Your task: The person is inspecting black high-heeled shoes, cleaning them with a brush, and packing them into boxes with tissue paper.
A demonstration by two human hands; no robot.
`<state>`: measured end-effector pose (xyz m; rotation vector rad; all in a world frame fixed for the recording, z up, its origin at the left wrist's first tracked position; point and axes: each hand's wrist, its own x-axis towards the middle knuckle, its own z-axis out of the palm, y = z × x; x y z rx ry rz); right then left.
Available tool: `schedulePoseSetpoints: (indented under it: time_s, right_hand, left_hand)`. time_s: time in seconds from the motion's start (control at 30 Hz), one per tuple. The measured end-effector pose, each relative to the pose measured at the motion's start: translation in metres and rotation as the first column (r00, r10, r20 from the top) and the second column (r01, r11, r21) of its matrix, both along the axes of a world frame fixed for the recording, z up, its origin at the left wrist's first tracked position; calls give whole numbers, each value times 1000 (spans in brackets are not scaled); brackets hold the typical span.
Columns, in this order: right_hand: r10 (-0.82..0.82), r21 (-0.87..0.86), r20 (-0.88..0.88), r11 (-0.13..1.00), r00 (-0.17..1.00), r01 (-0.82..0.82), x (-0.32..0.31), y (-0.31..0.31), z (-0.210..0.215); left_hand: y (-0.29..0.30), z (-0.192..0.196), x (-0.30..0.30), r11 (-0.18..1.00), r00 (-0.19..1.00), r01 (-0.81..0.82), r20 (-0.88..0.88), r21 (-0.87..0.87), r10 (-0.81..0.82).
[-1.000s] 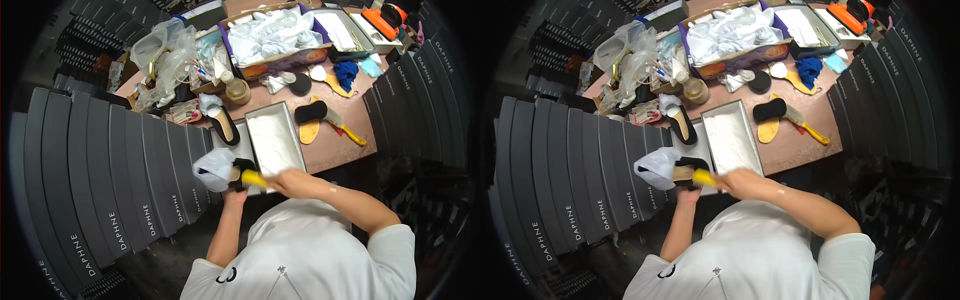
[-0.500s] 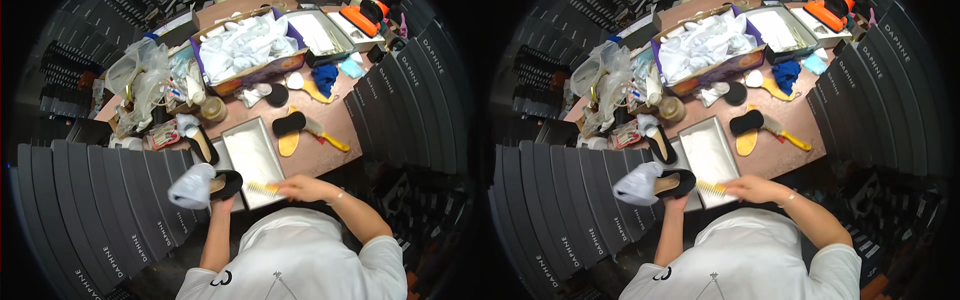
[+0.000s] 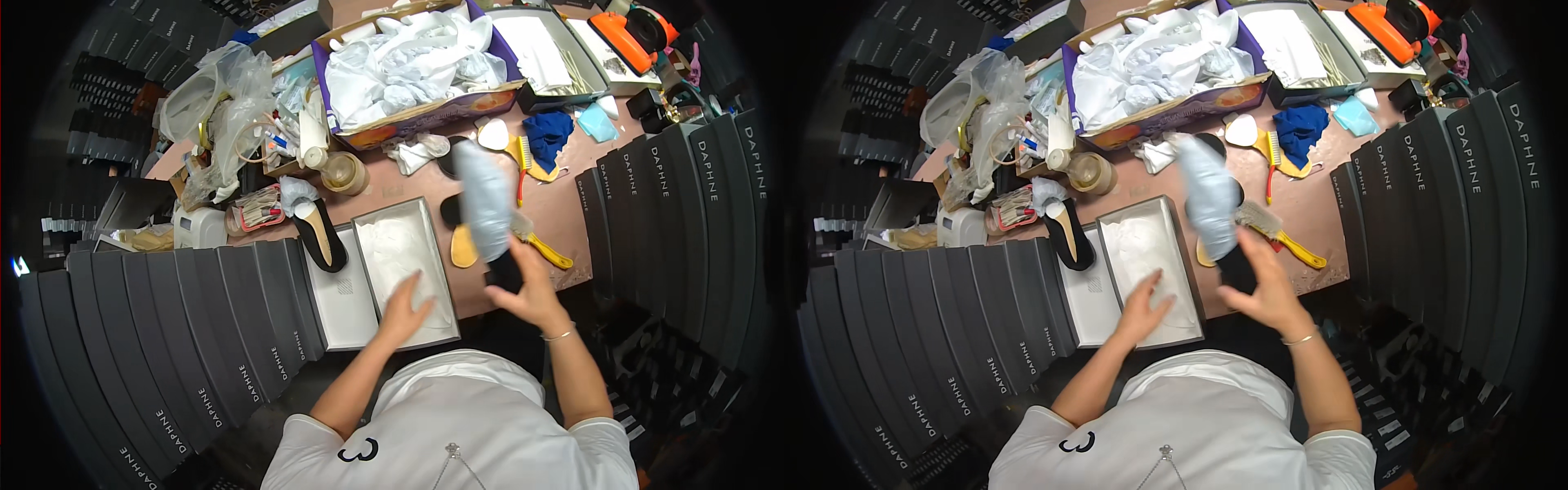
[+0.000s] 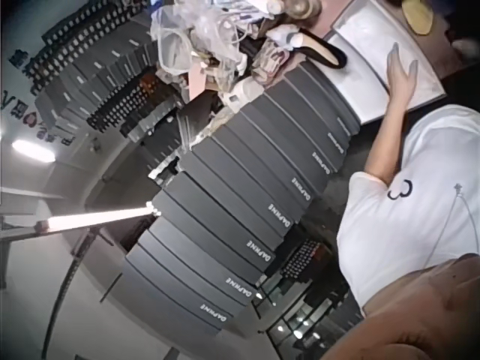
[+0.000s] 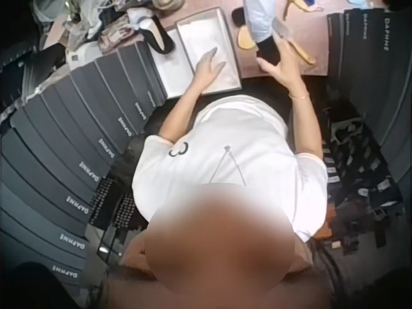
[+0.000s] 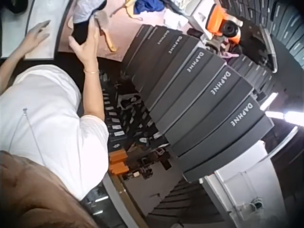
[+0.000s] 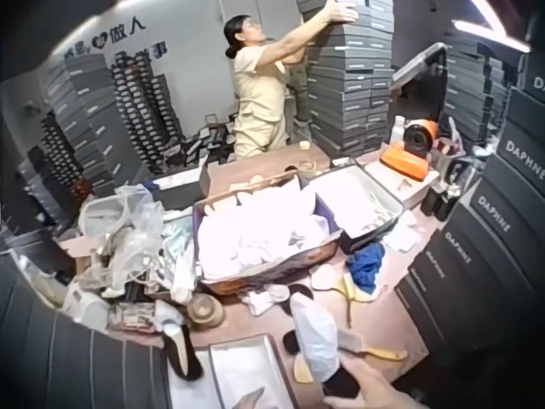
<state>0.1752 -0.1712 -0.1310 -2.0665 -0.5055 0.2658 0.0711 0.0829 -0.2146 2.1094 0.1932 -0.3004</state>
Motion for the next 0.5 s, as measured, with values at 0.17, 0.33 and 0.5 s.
schedulePoseSetpoints:
  time_s: [0.17,0.33,0.5]
  right_hand:
    - [-367,-406,56,841,928,358,17,-84,-42]
    - [-164,-571,366,738,916,360,23,-68,-47]
    - [284,-109,19,954,958,-281,-41,80,-18]
  left_hand:
    - [8,-36,47,901,995,32,-97,432,12]
    - [34,-27,56,994,988,-107,-115,11,107]
    - [44,10,50,987,981,138,-148,84,-125]
